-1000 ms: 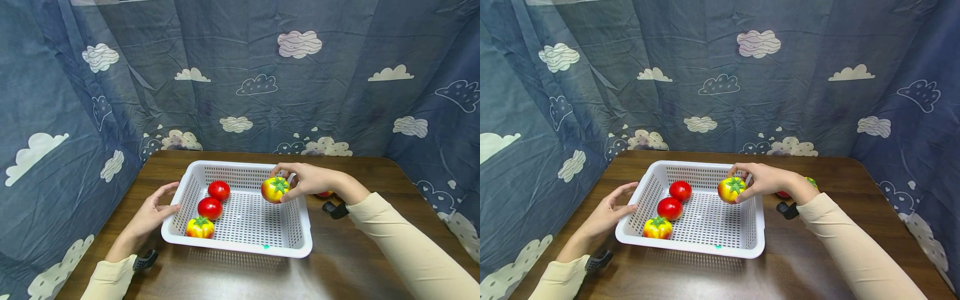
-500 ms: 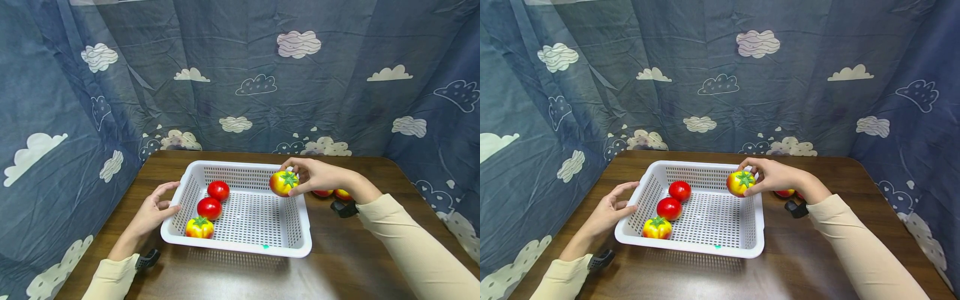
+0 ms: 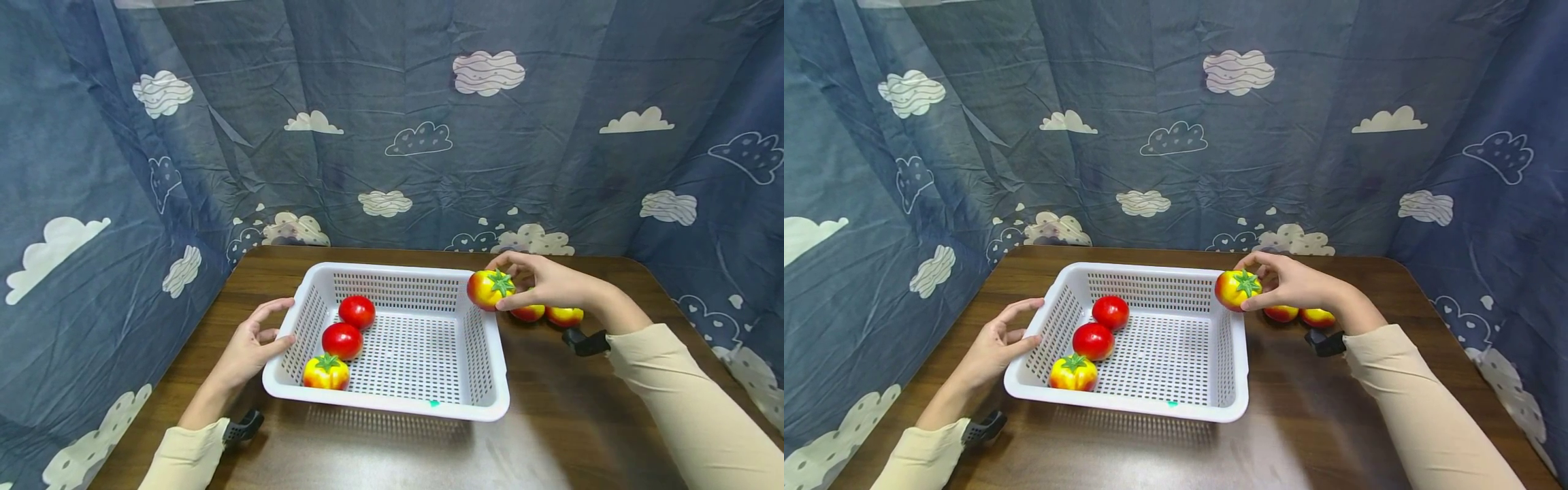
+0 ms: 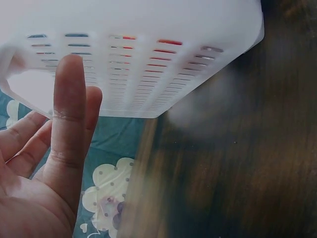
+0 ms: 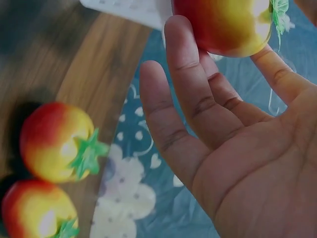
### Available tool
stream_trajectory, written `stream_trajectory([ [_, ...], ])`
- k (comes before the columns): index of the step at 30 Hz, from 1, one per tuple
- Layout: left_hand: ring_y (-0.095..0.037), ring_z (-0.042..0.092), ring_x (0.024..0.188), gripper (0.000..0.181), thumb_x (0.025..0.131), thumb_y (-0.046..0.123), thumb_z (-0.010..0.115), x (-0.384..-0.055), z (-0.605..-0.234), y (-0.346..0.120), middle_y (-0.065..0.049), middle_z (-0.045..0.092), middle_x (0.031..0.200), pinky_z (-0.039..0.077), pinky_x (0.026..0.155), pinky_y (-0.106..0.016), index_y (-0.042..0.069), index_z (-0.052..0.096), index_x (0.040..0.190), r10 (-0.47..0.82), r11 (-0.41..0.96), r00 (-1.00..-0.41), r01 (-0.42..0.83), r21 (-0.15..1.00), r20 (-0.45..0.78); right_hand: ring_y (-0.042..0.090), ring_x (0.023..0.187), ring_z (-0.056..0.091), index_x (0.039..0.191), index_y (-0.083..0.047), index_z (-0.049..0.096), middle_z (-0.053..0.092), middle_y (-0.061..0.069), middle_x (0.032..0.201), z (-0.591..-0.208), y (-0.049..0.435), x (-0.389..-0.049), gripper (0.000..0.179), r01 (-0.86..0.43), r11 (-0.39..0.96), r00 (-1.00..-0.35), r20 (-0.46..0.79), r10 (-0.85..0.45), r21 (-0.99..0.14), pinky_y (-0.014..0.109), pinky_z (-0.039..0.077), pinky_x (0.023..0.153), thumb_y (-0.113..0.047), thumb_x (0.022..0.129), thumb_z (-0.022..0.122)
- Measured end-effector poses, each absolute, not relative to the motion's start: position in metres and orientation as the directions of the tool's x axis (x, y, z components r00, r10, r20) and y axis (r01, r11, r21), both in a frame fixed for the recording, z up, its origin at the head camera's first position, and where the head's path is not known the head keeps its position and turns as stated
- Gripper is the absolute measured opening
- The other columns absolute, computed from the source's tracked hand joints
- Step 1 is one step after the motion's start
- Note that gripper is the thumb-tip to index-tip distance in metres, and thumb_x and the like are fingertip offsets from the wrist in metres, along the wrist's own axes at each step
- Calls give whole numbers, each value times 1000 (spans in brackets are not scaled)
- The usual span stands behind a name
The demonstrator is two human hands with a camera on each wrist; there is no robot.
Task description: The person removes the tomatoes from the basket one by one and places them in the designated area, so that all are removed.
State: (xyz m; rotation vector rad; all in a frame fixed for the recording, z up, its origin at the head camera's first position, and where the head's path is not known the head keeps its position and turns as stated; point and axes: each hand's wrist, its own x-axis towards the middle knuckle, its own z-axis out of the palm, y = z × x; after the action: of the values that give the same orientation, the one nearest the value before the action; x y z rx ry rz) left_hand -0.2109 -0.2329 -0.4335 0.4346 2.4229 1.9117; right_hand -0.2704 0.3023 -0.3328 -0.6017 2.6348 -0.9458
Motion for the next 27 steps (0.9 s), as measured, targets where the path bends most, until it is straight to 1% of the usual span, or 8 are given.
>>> stream_trajectory([
  [6, -7, 76, 95, 67, 95, -3, 74, -212, -436, -233, -25, 39, 160, 69, 74, -40, -1, 47, 156, 229, 213, -961, 203, 956, 153, 27, 109, 64, 143, -21, 55, 67, 11, 124, -337, 324, -270, 63, -216, 723, -905, -143, -401, -656, 38, 57, 90, -40, 90, 83],
  [9, -7, 76, 95, 67, 95, -4, 74, -212, -437, -234, -25, 39, 159, 69, 74, -41, -1, 47, 156, 225, 209, -963, 199, 957, 150, 29, 115, 62, 144, -21, 55, 66, 11, 129, -340, 337, -271, 63, -210, 738, -917, -132, -376, -641, 38, 56, 89, -41, 91, 83],
  [12, -7, 76, 95, 67, 95, -5, 74, -212, -437, -234, -23, 40, 159, 68, 73, -41, -1, 47, 156, 220, 205, -964, 195, 959, 148, 31, 118, 61, 145, -22, 54, 64, 12, 132, -342, 349, -272, 63, -198, 749, -929, -123, -349, -633, 38, 57, 87, -43, 92, 82],
  [14, -7, 76, 95, 67, 95, -5, 74, -212, -438, -234, -23, 40, 159, 68, 73, -42, -1, 47, 156, 219, 204, -964, 195, 959, 150, 32, 117, 60, 146, -22, 53, 63, 14, 131, -344, 357, -272, 64, -181, 756, -936, -127, -330, -629, 39, 58, 85, -43, 93, 81],
  [21, -7, 76, 95, 67, 95, -7, 72, -211, -438, -233, -21, 39, 158, 68, 71, -41, -2, 45, 156, 223, 194, -962, 202, 960, 157, 30, 106, 64, 150, -18, 45, 64, 18, 123, -349, 380, -272, 68, -101, 759, -948, -168, -269, -643, 40, 62, 86, -41, 96, 79],
  [24, -7, 77, 95, 67, 95, -8, 72, -211, -437, -232, -20, 38, 158, 68, 70, -39, -2, 45, 156, 224, 185, -962, 202, 962, 159, 29, 107, 64, 151, -16, 44, 65, 18, 122, -351, 391, -270, 67, -80, 754, -954, -168, -247, -652, 36, 62, 85, -39, 97, 78],
  [27, -7, 77, 94, 67, 95, -7, 72, -210, -436, -232, -21, 38, 157, 68, 70, -38, -3, 45, 156, 225, 180, -961, 206, 962, 164, 28, 108, 66, 153, -14, 42, 64, 19, 125, -353, 402, -268, 68, -62, 749, -959, -168, -228, -660, 33, 63, 85, -37, 99, 77],
])
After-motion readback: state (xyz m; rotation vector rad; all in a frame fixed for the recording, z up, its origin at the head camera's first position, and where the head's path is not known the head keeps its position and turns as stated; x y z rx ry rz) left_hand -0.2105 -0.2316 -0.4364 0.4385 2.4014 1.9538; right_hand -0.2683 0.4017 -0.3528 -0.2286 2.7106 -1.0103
